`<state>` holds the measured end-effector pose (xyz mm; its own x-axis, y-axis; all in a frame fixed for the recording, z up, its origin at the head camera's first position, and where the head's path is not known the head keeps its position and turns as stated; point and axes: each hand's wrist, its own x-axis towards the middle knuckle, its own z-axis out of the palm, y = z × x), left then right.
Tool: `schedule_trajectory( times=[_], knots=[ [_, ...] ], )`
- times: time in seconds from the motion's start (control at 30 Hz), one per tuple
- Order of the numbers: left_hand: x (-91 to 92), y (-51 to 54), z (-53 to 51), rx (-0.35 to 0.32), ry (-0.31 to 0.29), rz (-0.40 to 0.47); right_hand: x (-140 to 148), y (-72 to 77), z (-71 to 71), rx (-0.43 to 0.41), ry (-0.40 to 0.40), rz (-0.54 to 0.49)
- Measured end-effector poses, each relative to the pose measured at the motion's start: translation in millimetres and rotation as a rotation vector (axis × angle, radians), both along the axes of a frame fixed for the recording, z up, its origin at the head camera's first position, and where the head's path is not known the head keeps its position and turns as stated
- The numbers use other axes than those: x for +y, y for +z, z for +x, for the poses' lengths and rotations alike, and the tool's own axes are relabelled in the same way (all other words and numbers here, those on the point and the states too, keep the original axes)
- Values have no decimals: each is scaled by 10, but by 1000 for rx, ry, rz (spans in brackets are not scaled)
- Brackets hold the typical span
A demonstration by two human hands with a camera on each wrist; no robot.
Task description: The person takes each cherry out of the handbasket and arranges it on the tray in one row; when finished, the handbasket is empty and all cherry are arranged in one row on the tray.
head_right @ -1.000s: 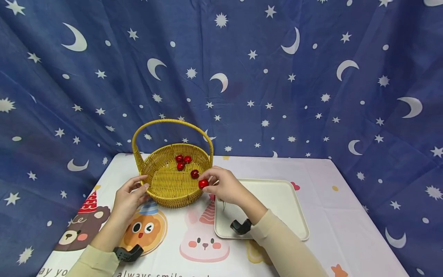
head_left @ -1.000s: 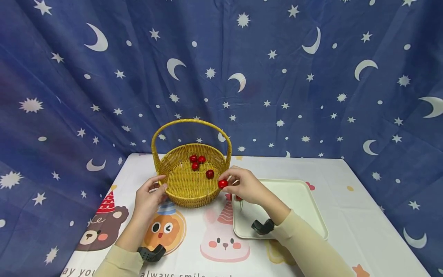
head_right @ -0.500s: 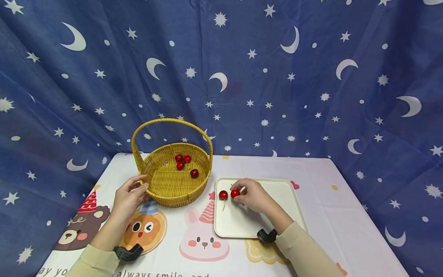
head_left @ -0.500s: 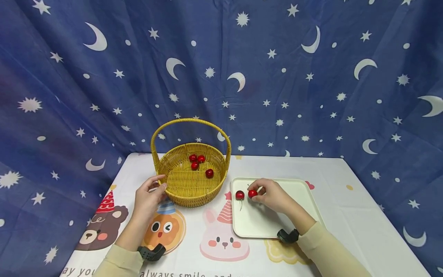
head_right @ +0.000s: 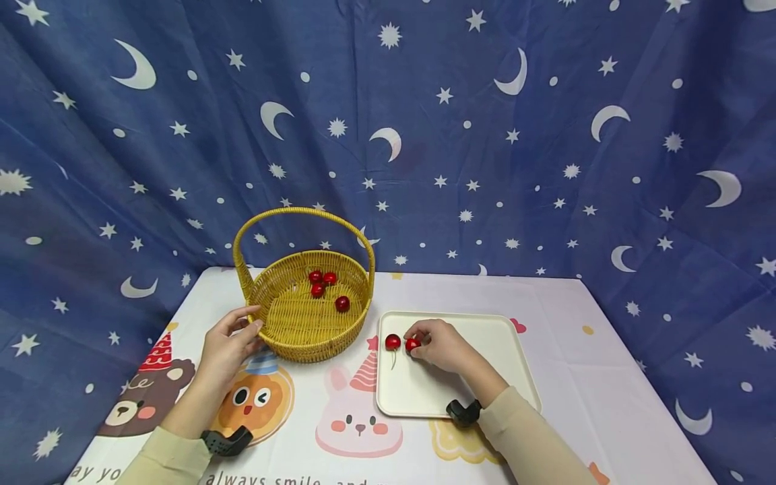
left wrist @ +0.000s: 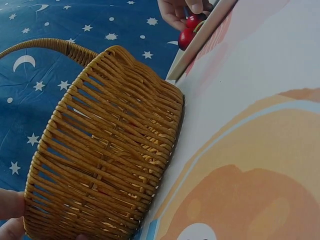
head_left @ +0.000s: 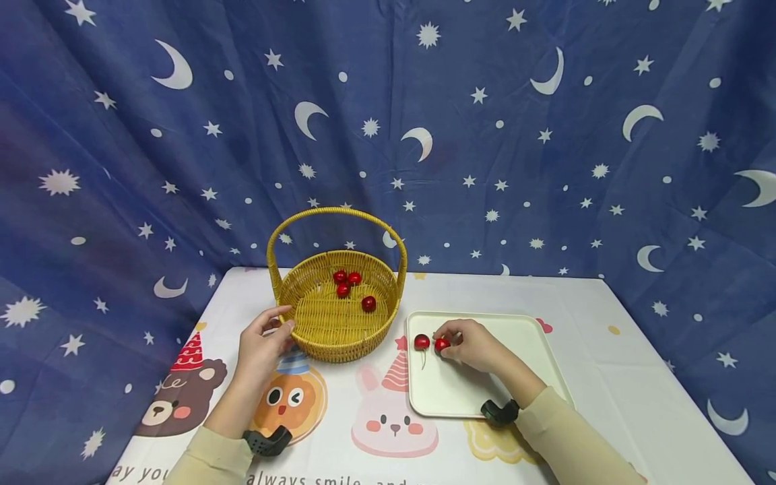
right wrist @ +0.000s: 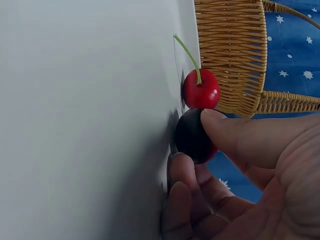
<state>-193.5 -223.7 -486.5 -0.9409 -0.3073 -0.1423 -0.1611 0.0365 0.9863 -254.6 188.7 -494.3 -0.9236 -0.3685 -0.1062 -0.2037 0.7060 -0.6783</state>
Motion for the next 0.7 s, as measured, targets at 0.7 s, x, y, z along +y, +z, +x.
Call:
schedule_trajectory(
  times=[0.7],
  knots=[
    [-7, -16, -13, 2, -3, -12, 54, 18, -35, 9, -3, -40]
  ],
)
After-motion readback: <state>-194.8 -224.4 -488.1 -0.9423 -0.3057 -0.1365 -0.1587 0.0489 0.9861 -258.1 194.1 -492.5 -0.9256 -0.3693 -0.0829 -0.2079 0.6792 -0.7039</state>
